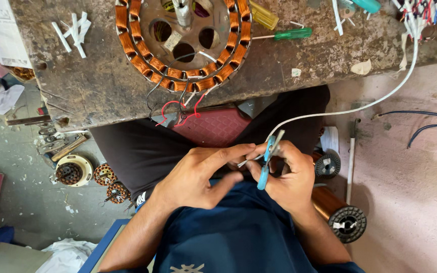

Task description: The person is repairing a motor stator by inserting white plastic tubes into the copper windings and trimming them with scissors. The person repeatedly cuts the tubes to size and places them into the stator slots.

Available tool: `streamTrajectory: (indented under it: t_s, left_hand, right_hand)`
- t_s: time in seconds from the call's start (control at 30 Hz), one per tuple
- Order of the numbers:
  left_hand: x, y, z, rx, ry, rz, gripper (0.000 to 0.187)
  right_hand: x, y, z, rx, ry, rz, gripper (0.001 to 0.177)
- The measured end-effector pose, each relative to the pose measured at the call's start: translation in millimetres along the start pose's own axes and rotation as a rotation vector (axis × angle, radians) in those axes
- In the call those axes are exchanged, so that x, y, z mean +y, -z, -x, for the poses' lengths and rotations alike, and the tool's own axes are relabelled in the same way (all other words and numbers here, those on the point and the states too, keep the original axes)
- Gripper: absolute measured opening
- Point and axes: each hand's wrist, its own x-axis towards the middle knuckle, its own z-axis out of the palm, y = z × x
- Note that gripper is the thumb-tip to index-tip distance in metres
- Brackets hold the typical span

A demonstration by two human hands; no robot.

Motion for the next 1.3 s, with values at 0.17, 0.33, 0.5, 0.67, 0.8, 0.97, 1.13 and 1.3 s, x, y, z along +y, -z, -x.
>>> streamTrajectory:
  t_s: [0.17,0.33,0.5,0.67,0.8,0.97,1.13,1.3]
  left_hand:
    - [-3,-8,-4,0.111,-0.099,-0.086,0.045]
    - [-5,-4,-4,0.135,-0.138,-0.09,0.041]
    - [-2,-2,-3,0.09,-0.111,-0.093,0.041]
    - [-1,1,-4,0.067,-0.144,-0.172,0.039]
    - [0,-2,-7,0.108,-0.141,-0.208,0.038]
    - [1,-1,-10,0.108,-0.037,-0.202,0.034]
    - [3,-5,-13,0.065,0.031,-0.294,0.025]
    - [-2,-8,-14,-0.049,0.049,-0.372,0.013]
  right_hand:
    - [1,-2,0,-0.014,0.06,-0.017,0.026]
    - [3,10,-7,-0.031,0.007,0.035,0.031]
    - [8,20,-12,-0.114,-0.03,-0.023,0.029]
    - [12,20,-11,-0.153,0.079,-0.175,0.024]
    - [14,7,-6,-0.017,0.092,-0.242,0.026]
    - [12,2,-8,0.003,0.158,-0.26,0.028]
    - [2,1,-11,0.0,0.179,-0.014,0.024]
    - [1,2,-13,-0.041,0.148,0.106,0.019]
